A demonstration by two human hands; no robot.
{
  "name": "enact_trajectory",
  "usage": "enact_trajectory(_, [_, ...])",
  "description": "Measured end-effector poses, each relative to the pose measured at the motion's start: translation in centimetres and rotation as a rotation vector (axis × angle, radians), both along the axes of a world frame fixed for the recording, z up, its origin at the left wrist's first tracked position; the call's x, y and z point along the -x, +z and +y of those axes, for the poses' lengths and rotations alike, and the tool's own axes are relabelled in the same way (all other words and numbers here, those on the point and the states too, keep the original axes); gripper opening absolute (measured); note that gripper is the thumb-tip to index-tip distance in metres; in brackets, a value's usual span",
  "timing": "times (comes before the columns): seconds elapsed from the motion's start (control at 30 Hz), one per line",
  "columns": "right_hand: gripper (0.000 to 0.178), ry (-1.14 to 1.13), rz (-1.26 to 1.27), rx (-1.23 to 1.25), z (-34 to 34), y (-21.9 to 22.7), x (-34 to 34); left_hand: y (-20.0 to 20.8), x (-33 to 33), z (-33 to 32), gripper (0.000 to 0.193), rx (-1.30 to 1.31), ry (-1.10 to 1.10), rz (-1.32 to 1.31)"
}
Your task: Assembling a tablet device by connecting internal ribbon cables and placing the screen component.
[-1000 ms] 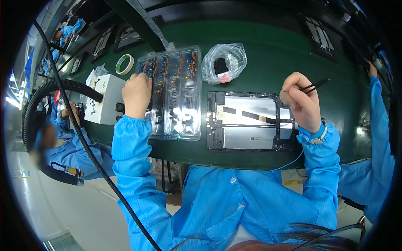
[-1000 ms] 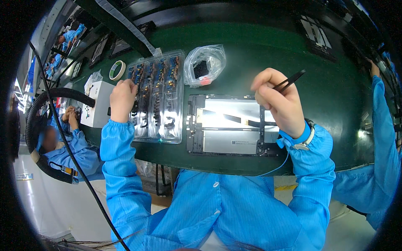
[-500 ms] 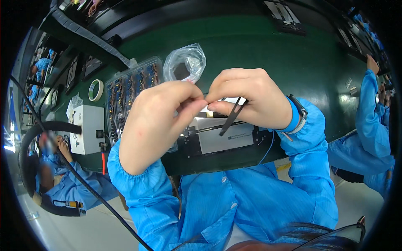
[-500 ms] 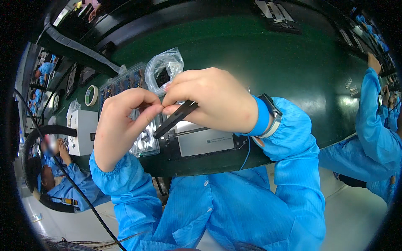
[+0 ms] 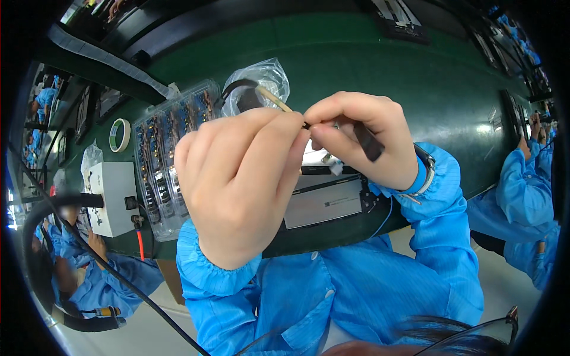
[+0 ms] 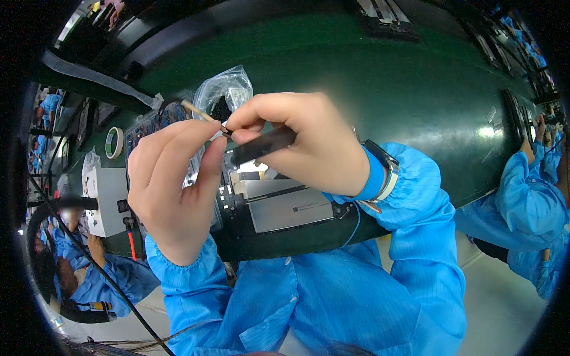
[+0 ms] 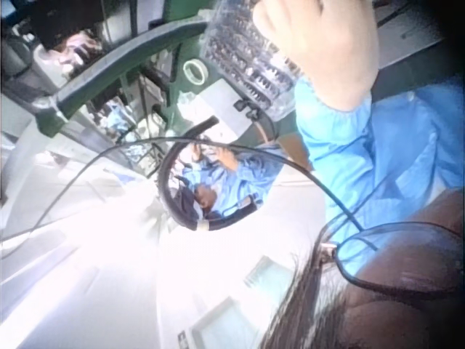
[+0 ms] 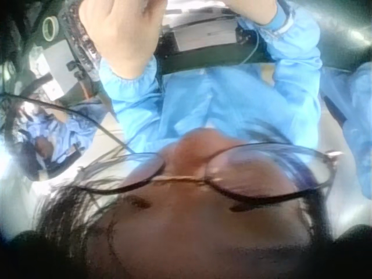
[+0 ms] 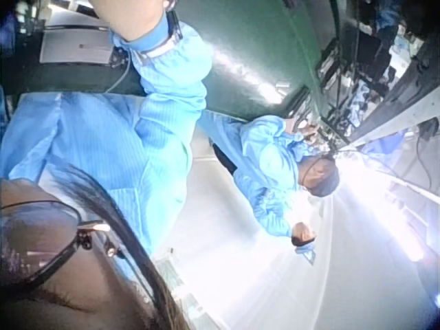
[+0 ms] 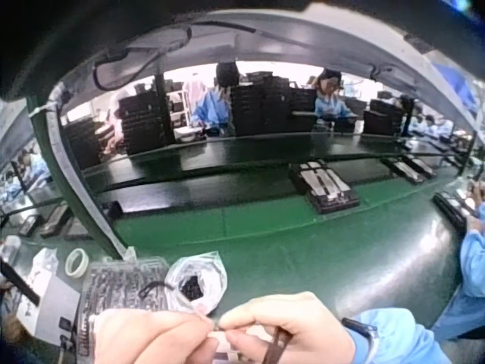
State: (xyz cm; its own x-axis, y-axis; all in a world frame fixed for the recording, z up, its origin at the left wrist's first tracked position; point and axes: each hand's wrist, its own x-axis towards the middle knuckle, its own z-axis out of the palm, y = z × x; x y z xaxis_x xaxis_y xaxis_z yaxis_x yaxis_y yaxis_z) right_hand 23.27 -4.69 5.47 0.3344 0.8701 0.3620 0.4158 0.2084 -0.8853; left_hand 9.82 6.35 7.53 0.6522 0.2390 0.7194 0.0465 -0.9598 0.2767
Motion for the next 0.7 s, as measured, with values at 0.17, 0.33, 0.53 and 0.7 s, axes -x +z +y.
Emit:
enact_trajectory(0.17, [0.016, -0.073, -0.224, -0.135, 0.3, -0.7, 0.3, -0.1, 0.2, 0.0, 0.020, -0.006, 0.022, 0.059])
enact_trajectory(0.33, [0.017, -0.084, -0.364, -0.184, 0.2, -0.9, 0.7, -0.4, 0.8, -0.9, 0.021, -0.019, 0.069, 0.054])
enact_trajectory(0.53, [0.016, -0.107, -0.447, -0.253, -0.1, -0.8, 2.2, -0.6, 2.1, -1.6, 0.018, -0.191, 0.174, 0.039])
enact_trajectory(0.7, [0.015, -0.076, -0.477, -0.209, -1.3, -0.3, 1.9, 0.8, 6.7, -2.3, 0.016, -0.040, 0.344, 0.002])
